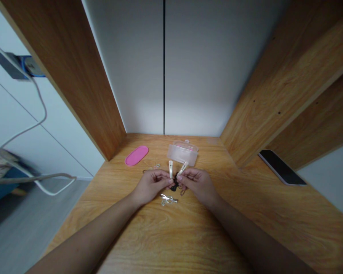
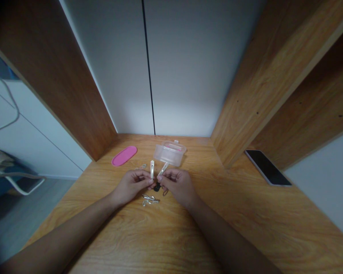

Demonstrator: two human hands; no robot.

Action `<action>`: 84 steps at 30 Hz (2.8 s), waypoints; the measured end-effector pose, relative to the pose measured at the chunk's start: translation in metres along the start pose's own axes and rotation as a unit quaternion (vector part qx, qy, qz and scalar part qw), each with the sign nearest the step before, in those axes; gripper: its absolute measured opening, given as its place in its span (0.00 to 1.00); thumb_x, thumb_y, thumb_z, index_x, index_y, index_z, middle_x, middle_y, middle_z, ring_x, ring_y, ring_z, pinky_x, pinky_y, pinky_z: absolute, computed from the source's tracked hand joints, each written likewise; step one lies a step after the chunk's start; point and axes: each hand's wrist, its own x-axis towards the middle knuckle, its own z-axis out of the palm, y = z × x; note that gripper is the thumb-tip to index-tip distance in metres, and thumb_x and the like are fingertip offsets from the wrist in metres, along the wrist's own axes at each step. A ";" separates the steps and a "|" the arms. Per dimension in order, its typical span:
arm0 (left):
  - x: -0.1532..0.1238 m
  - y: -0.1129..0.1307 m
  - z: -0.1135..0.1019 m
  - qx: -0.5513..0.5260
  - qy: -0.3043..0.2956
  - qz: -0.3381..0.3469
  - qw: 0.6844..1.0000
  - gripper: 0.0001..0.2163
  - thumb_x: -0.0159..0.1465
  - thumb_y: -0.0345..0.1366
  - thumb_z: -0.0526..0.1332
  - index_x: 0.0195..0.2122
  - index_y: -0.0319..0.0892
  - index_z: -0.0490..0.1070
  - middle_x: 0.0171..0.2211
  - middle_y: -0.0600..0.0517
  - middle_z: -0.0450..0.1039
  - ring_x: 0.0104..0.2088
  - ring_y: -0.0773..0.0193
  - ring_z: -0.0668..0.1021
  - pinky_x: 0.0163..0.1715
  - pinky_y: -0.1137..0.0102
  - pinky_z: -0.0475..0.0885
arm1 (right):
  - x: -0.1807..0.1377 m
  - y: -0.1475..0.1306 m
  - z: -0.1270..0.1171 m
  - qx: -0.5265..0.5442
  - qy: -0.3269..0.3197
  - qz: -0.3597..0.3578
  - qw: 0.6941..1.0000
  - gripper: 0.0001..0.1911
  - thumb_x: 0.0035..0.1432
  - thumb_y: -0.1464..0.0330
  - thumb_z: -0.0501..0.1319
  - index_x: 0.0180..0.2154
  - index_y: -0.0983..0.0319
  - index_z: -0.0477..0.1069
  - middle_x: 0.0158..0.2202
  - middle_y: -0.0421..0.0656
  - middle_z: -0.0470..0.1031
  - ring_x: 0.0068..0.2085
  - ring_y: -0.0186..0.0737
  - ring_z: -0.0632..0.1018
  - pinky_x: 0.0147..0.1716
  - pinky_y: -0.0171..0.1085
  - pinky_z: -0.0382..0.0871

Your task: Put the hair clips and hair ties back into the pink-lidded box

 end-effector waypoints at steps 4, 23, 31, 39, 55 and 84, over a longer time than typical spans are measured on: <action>0.000 -0.001 0.000 0.002 -0.004 -0.002 1.000 0.18 0.53 0.47 0.74 0.33 0.36 0.78 0.28 0.48 0.80 0.27 0.67 0.78 0.32 0.72 0.73 | -0.002 -0.002 0.002 -0.014 -0.009 -0.002 1.000 0.20 0.50 0.52 0.71 0.27 0.63 0.75 0.24 0.41 0.77 0.22 0.31 0.74 0.20 0.32 0.73; 0.000 -0.003 -0.001 0.010 -0.008 -0.001 1.000 0.17 0.54 0.46 0.73 0.33 0.36 0.78 0.28 0.48 0.80 0.27 0.68 0.78 0.32 0.73 0.72 | 0.000 -0.008 0.002 0.026 0.046 -0.010 0.999 0.21 0.41 0.54 0.75 0.25 0.62 0.73 0.22 0.41 0.77 0.21 0.33 0.76 0.21 0.33 0.74; -0.001 -0.001 0.000 0.007 -0.003 -0.008 1.000 0.18 0.52 0.47 0.74 0.32 0.36 0.77 0.27 0.49 0.80 0.27 0.67 0.78 0.32 0.72 0.73 | 0.001 -0.007 0.001 0.028 0.028 0.008 0.999 0.21 0.41 0.53 0.76 0.27 0.63 0.77 0.23 0.42 0.79 0.21 0.33 0.75 0.20 0.33 0.74; 0.000 -0.002 -0.001 0.013 -0.009 0.000 1.000 0.16 0.54 0.45 0.73 0.33 0.36 0.78 0.28 0.48 0.80 0.27 0.68 0.78 0.32 0.72 0.73 | 0.000 -0.004 0.001 0.026 -0.006 0.039 0.999 0.20 0.43 0.54 0.75 0.27 0.65 0.78 0.23 0.42 0.79 0.20 0.30 0.74 0.20 0.31 0.73; 0.002 -0.007 -0.003 0.004 -0.014 0.016 1.000 0.16 0.54 0.44 0.74 0.31 0.35 0.77 0.27 0.49 0.80 0.27 0.68 0.79 0.32 0.74 0.73 | -0.001 0.002 0.002 -0.014 -0.030 0.022 0.999 0.17 0.45 0.57 0.74 0.30 0.64 0.80 0.25 0.43 0.80 0.22 0.31 0.76 0.22 0.30 0.71; 0.000 -0.002 -0.001 -0.005 -0.017 -0.001 1.000 0.16 0.53 0.44 0.75 0.31 0.36 0.78 0.27 0.49 0.80 0.28 0.69 0.78 0.32 0.74 0.72 | -0.003 -0.002 0.002 -0.018 -0.021 0.003 1.000 0.19 0.49 0.53 0.71 0.29 0.63 0.79 0.26 0.43 0.80 0.23 0.32 0.76 0.22 0.31 0.73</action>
